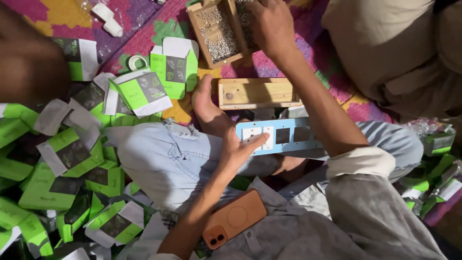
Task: The person sits on a colorful mat and assembles electrical switch plates by hand. They insert white plastic switch modules into a light blue plastic frame, then place screws into the screw holes on the frame. The person repeats this process with multiple switch plates.
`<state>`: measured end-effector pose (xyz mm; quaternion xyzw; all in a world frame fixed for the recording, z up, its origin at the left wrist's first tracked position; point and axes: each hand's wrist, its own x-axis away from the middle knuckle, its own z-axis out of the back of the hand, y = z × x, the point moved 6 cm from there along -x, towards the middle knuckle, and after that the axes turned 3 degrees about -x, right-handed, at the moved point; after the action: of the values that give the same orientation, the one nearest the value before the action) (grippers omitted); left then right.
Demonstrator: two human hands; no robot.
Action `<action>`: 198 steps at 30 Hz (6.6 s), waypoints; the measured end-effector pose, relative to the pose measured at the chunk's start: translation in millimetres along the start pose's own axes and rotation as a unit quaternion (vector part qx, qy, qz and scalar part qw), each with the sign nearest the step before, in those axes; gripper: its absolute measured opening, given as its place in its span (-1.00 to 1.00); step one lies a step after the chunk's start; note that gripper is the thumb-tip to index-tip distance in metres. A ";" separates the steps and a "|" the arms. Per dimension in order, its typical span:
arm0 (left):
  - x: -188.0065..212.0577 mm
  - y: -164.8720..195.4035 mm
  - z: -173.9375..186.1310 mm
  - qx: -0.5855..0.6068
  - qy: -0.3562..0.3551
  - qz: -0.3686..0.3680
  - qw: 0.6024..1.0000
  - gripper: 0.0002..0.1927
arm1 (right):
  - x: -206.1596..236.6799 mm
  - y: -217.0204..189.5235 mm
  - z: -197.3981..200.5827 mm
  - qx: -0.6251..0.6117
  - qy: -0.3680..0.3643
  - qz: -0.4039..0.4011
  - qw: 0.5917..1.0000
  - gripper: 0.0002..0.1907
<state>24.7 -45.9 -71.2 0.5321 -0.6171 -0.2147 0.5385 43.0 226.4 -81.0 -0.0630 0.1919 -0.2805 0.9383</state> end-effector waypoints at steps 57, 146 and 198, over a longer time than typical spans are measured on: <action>57.6 47.0 7.1 -0.166 0.031 -0.157 0.973 -0.68 | 137.5 -178.3 197.0 -0.193 -0.108 -0.195 0.956 -0.75; 56.2 77.0 53.7 0.404 -0.013 -0.126 0.906 -0.26 | -22.0 -111.8 -14.4 0.069 -0.152 0.053 0.985 -0.75; 19.5 35.9 -21.4 0.425 -0.102 0.043 0.899 -0.38 | 144.6 -130.8 150.2 -0.467 0.070 -0.226 0.852 -0.82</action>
<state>31.4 -44.3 -25.6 0.6583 -0.7235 0.0379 0.2043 147.8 39.2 39.5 -0.5155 0.3456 -0.3658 0.6935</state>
